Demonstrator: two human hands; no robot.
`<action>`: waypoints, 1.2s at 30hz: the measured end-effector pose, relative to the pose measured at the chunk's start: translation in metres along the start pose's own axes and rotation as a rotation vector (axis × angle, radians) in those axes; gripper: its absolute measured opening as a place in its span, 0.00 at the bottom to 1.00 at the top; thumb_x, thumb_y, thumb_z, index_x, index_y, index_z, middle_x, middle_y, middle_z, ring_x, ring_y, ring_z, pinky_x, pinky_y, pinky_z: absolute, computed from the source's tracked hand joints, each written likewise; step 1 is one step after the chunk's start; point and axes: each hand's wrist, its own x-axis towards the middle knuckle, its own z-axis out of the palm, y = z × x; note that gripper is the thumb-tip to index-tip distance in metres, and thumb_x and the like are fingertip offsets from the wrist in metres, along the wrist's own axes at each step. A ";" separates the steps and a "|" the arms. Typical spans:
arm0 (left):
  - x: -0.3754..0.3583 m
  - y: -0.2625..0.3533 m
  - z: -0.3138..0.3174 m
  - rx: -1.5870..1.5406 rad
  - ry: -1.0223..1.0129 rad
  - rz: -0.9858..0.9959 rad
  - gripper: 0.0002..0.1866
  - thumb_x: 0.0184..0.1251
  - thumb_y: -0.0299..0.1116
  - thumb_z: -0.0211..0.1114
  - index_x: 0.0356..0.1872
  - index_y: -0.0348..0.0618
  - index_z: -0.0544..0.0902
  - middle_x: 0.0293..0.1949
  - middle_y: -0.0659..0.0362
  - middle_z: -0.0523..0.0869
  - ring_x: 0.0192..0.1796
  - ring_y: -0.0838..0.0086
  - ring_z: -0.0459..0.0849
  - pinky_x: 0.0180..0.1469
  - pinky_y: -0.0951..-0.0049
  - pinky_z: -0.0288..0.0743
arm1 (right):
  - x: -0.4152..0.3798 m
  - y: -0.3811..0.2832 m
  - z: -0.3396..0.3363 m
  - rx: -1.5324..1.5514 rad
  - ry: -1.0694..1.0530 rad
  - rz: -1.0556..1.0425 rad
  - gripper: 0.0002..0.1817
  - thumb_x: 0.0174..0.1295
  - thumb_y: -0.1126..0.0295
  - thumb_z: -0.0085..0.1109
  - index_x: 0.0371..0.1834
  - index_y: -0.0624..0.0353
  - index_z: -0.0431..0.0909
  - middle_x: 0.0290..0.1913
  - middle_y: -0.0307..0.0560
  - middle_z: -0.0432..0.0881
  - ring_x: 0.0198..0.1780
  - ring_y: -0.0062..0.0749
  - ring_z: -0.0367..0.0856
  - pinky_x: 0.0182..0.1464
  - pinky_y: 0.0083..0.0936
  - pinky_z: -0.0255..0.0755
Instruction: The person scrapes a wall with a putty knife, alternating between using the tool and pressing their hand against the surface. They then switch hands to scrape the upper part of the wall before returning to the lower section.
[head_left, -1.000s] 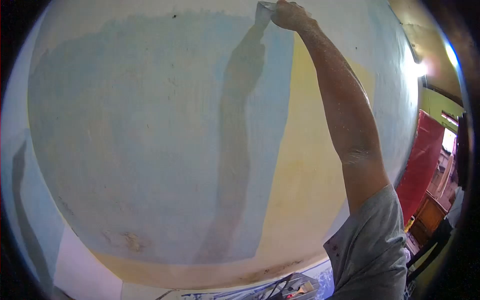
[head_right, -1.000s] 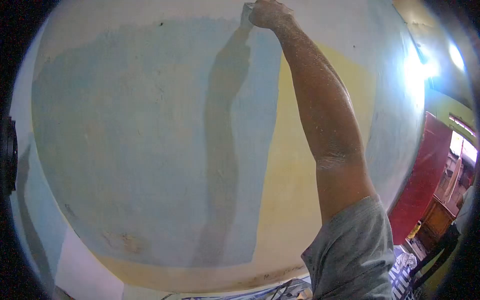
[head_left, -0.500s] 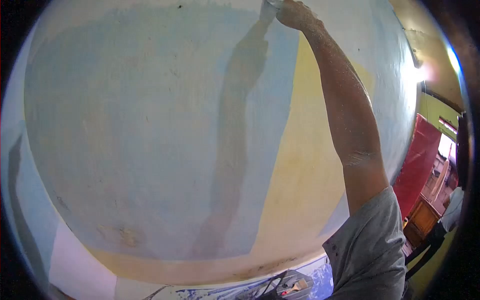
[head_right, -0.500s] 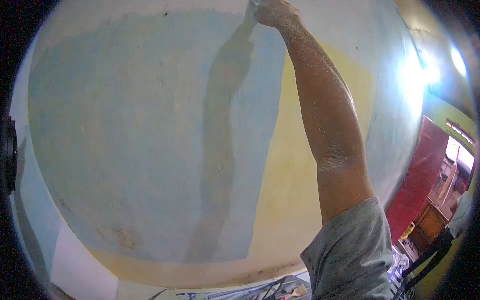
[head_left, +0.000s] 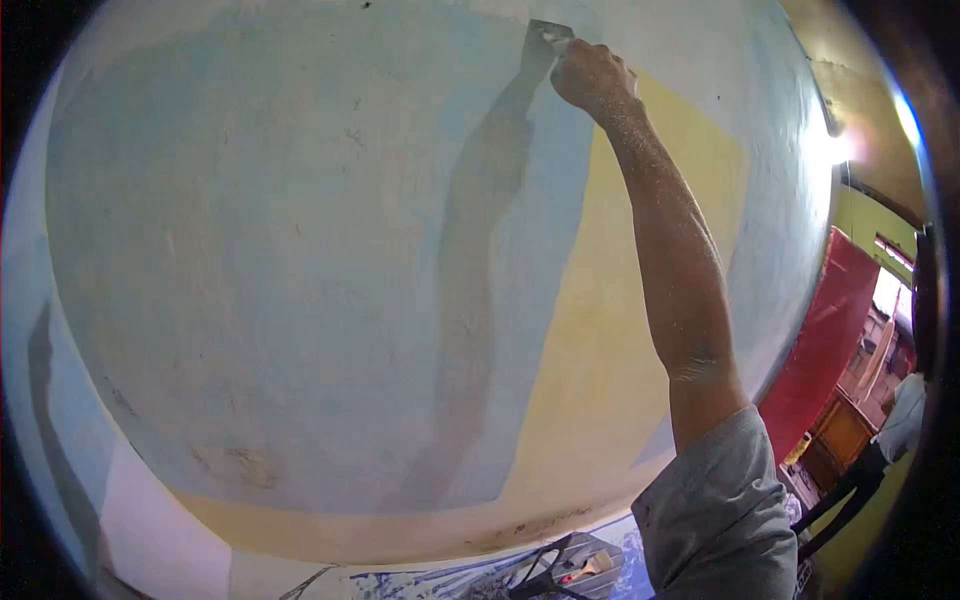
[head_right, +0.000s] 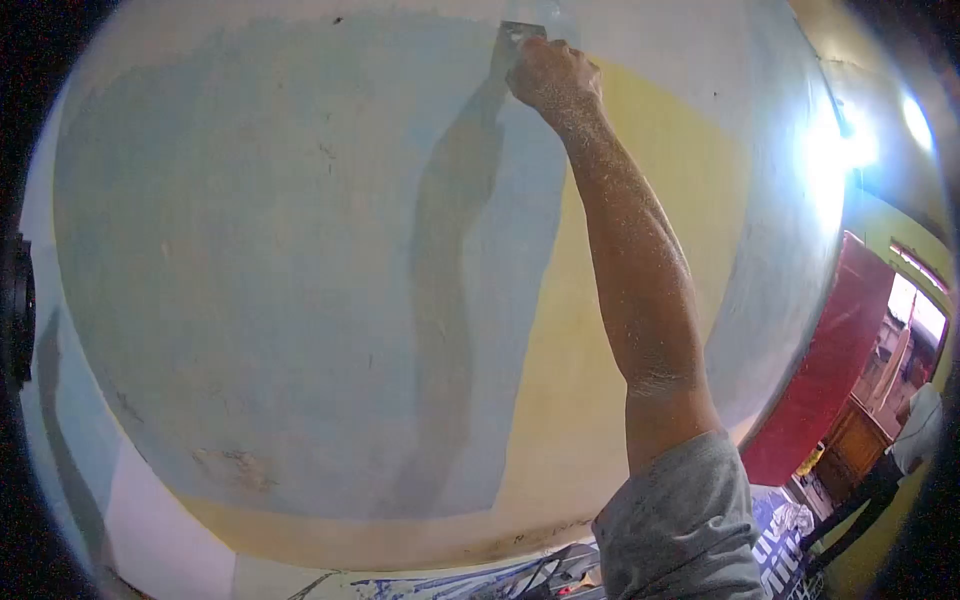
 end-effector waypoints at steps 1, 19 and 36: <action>-0.002 0.000 0.002 -0.004 0.006 -0.011 0.33 0.62 0.43 0.67 0.66 0.35 0.71 0.67 0.39 0.71 0.72 0.50 0.66 0.73 0.57 0.59 | 0.009 0.000 -0.007 0.014 -0.065 0.025 0.26 0.60 0.68 0.47 0.65 0.48 0.74 0.55 0.60 0.82 0.59 0.57 0.79 0.61 0.53 0.73; -0.021 -0.002 0.004 -0.100 0.019 -0.113 0.31 0.62 0.42 0.66 0.63 0.34 0.73 0.65 0.39 0.73 0.70 0.50 0.68 0.72 0.57 0.61 | -0.047 0.005 -0.013 -0.016 -0.204 0.142 0.25 0.65 0.67 0.42 0.66 0.40 0.74 0.55 0.59 0.82 0.60 0.55 0.79 0.62 0.52 0.72; -0.040 0.018 -0.012 -0.158 0.039 -0.286 0.30 0.62 0.42 0.66 0.61 0.33 0.76 0.64 0.39 0.75 0.69 0.50 0.70 0.71 0.57 0.63 | 0.010 0.034 0.001 -0.005 -0.098 0.013 0.20 0.60 0.63 0.52 0.48 0.66 0.82 0.50 0.67 0.83 0.55 0.56 0.82 0.58 0.47 0.76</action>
